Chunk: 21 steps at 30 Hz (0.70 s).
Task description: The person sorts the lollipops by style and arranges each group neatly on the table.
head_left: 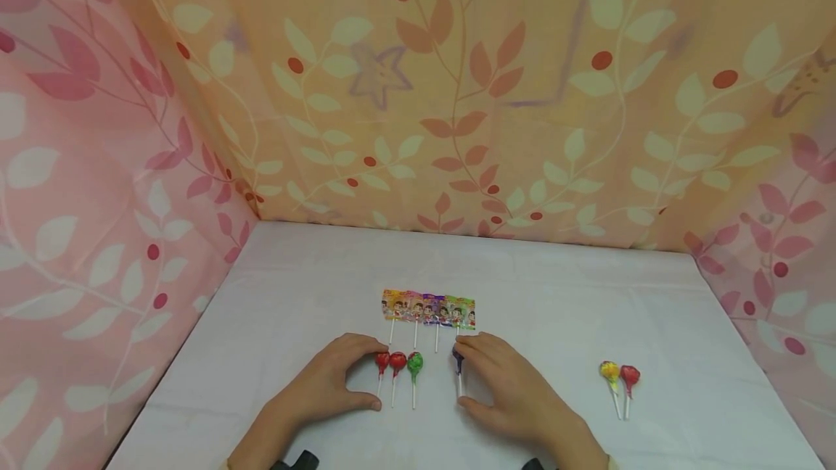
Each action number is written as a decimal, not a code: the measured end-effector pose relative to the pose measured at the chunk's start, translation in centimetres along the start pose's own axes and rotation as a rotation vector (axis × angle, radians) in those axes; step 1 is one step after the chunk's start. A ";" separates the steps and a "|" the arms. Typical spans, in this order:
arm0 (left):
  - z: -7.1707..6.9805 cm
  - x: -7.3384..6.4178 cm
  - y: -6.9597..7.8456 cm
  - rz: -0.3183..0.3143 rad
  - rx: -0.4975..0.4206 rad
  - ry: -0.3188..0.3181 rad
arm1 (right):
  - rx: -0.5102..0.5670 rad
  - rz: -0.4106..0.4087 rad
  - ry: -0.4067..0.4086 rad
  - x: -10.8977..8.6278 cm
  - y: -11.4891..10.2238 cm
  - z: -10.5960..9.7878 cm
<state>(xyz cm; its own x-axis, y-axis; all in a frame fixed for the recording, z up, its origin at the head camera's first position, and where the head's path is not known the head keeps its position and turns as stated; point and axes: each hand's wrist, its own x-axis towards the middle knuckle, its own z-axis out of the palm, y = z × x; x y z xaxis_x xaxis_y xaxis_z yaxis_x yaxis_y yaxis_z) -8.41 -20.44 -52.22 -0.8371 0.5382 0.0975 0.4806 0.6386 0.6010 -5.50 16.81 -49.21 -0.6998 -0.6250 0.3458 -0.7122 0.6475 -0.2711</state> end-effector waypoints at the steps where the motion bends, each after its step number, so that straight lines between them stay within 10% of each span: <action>1: 0.0 0.0 0.0 -0.001 0.001 0.000 | 0.003 0.005 -0.007 0.2 -0.1 0.0; 21: -0.1 0.1 0.1 0.015 -0.006 0.005 | 0.046 -0.036 0.024 2.1 -1.5 2.3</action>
<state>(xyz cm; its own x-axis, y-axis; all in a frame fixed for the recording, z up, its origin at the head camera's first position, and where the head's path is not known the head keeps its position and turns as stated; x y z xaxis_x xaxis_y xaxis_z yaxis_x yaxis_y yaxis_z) -8.45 -20.40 -52.09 -0.8311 0.5450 0.1109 0.4918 0.6271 0.6040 -6.05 13.53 -50.17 -0.6729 -0.6365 0.3770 -0.7388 0.6040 -0.2989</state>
